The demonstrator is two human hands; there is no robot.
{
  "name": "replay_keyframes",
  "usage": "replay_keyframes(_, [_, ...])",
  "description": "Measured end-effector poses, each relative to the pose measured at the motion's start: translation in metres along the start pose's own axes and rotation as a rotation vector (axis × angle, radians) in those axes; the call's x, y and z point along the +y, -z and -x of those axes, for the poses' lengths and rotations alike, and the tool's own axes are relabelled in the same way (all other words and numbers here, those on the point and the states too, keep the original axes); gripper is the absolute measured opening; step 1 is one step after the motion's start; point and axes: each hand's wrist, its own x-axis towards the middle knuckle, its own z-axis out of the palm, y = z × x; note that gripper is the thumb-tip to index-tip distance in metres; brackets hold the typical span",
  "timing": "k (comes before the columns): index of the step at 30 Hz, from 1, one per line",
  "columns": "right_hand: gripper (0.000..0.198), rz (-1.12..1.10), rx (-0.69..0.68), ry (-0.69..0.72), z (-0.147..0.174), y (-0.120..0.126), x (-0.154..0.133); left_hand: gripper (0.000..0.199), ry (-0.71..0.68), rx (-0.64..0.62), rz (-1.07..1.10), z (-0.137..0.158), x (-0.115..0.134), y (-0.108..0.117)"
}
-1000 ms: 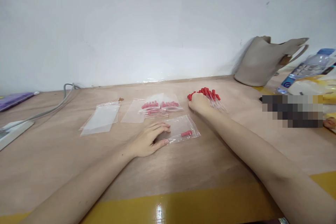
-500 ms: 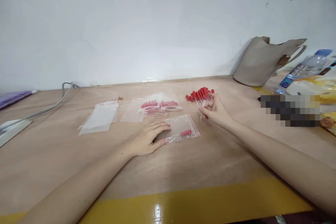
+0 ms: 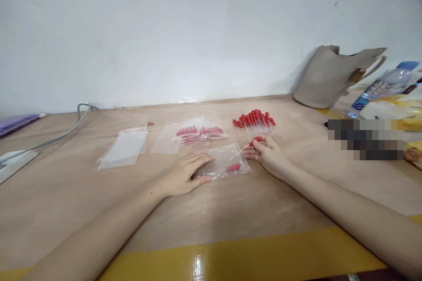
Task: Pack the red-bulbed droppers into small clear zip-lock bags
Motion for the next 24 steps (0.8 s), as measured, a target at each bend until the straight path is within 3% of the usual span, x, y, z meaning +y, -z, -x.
replay_keyframes(3, [0.022,0.112,-0.108,-0.054,0.002,0.017,-0.009,0.048,-0.001,0.000,-0.002,0.000,0.000,0.000])
replay_keyframes(8, [0.030,0.513,-0.372,-0.077,-0.003,0.038,-0.020,0.049,0.001,-0.005,-0.011,0.000,-0.001,-0.001])
replay_keyframes(15, [0.026,0.689,-0.484,0.248,-0.004,0.013,-0.007,0.049,0.000,-0.001,-0.009,0.000,0.000,0.000])
replay_keyframes(21, [0.027,0.810,-0.506,0.138,-0.010,0.024,-0.020,0.049,-0.008,0.005,-0.007,0.000,-0.001,0.000])
replay_keyframes(24, [0.029,0.783,-0.510,0.181,-0.009,0.027,-0.025,0.049,0.007,-0.004,-0.008,-0.001,-0.001,0.000])
